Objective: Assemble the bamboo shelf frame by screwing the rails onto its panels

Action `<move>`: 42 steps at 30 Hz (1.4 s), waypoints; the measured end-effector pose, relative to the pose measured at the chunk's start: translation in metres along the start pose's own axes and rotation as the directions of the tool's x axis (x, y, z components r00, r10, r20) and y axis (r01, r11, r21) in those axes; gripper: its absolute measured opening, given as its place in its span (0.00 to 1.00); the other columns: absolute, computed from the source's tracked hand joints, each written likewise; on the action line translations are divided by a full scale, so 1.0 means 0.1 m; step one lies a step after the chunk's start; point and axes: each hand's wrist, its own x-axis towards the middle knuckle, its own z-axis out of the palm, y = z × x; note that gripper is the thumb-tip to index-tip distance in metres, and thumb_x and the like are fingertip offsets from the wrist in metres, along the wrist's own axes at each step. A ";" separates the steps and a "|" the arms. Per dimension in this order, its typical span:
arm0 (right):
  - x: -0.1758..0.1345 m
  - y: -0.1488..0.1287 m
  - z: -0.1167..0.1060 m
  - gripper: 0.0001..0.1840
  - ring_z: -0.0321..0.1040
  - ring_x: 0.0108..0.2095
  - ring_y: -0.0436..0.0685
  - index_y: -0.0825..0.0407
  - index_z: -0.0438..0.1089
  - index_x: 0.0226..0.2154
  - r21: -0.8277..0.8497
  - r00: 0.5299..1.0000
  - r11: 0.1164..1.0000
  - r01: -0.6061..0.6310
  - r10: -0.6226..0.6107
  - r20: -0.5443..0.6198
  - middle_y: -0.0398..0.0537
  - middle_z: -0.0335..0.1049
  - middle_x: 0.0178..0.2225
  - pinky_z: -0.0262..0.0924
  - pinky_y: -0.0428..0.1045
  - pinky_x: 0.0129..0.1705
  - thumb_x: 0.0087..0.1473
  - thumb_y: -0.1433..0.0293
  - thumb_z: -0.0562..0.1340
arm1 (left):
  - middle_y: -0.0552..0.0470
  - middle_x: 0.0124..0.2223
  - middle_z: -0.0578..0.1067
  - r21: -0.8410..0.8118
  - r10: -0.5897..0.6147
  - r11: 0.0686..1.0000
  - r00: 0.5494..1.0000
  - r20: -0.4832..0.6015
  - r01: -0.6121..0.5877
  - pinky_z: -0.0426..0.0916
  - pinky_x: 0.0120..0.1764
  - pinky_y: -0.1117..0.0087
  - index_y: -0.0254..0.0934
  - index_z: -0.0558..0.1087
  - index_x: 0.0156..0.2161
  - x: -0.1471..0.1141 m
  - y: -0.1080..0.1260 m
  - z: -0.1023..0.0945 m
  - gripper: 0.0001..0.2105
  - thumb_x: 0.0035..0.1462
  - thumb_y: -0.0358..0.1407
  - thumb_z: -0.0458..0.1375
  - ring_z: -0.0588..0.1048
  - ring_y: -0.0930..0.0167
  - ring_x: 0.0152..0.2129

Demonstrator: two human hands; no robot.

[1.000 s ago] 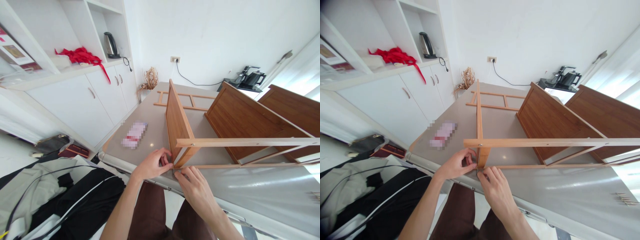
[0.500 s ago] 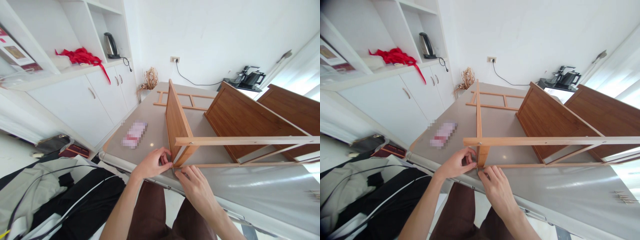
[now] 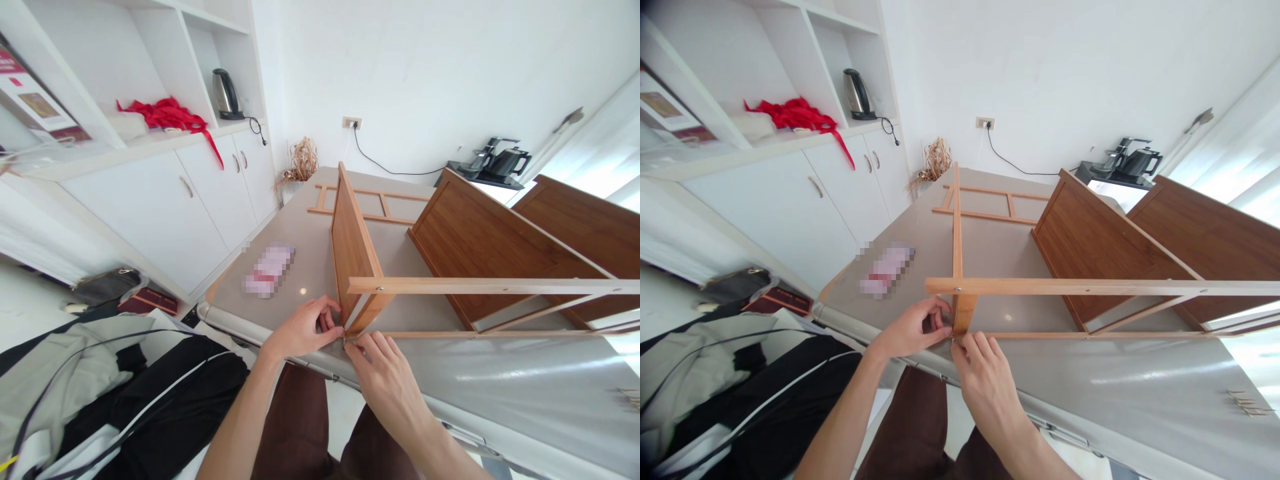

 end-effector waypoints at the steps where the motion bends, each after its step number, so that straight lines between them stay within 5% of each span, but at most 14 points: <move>1: -0.02 0.01 0.02 0.13 0.58 0.33 0.58 0.52 0.70 0.39 0.022 1.000 1.000 -0.019 0.019 -0.004 0.50 0.64 0.32 0.53 0.53 0.36 0.58 0.82 0.54 | 0.57 0.30 0.72 0.004 0.002 1.000 1.000 0.001 -0.002 0.67 0.35 0.71 0.40 0.67 0.44 0.00 0.00 0.00 0.12 0.57 0.39 0.60 0.72 0.72 0.28; 19: -0.18 0.14 0.23 0.11 0.59 0.36 0.56 0.50 0.73 0.42 0.337 0.987 0.936 -0.101 0.137 -0.086 0.50 0.62 0.34 0.58 0.52 0.39 0.63 0.76 0.56 | 0.57 0.30 0.73 0.018 0.004 1.000 1.000 -0.001 -0.004 0.67 0.35 0.71 0.40 0.68 0.44 -0.01 0.02 -0.02 0.12 0.56 0.39 0.61 0.72 0.72 0.29; 42: -0.24 0.14 0.30 0.12 0.62 0.35 0.56 0.50 0.72 0.45 0.255 0.984 0.965 -0.067 0.106 -0.144 0.50 0.65 0.34 0.60 0.52 0.38 0.62 0.76 0.57 | 0.58 0.30 0.74 0.052 0.016 0.999 1.000 -0.009 -0.015 0.66 0.38 0.70 0.40 0.68 0.44 -0.02 0.02 -0.03 0.12 0.56 0.39 0.61 0.72 0.72 0.29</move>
